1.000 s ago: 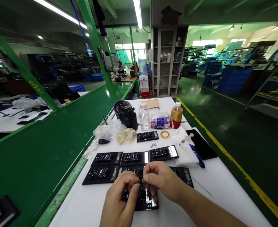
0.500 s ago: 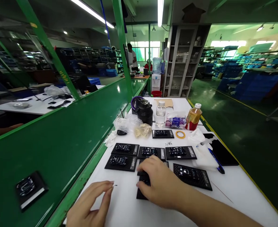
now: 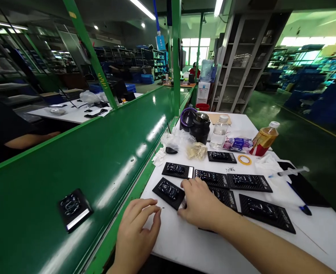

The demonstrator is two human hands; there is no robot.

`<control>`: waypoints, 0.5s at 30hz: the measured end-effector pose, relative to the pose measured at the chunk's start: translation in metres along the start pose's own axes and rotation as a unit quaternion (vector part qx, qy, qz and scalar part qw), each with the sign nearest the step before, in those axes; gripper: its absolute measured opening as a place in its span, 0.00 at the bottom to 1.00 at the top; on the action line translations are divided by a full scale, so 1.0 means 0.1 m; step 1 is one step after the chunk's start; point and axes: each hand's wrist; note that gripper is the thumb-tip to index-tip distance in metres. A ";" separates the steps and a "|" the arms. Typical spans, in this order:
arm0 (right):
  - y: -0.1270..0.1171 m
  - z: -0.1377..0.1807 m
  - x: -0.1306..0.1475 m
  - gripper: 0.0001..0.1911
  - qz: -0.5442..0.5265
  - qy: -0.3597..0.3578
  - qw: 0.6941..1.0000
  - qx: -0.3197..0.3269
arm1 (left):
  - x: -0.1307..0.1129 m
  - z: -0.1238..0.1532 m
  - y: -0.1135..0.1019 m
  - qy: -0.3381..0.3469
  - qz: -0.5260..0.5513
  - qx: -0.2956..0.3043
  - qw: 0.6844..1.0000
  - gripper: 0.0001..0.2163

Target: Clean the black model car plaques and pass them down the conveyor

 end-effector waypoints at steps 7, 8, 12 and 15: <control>0.21 0.22 0.21 0.19 -0.070 -0.020 0.997 -0.009 | 0.03 0.06 -0.01 -0.017 -0.006 0.029 0.999 0.07; 0.23 0.23 0.21 0.20 -0.083 -0.034 0.996 -0.007 | 0.03 0.06 -0.02 -0.017 -0.005 0.031 0.999 0.07; 0.28 0.26 0.17 0.21 -0.118 -0.100 0.988 -0.012 | 0.03 0.06 -0.03 -0.007 -0.004 0.038 0.999 0.07; 0.31 0.29 0.16 0.22 -0.131 -0.121 0.984 -0.019 | 0.02 0.06 -0.02 0.002 -0.017 0.036 0.999 0.07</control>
Point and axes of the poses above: each hand's wrist, its own z-axis away from the middle knuckle, its own y-axis out of the palm, x = y × z, and after that the axes turned 8 degrees about -z, right-handed
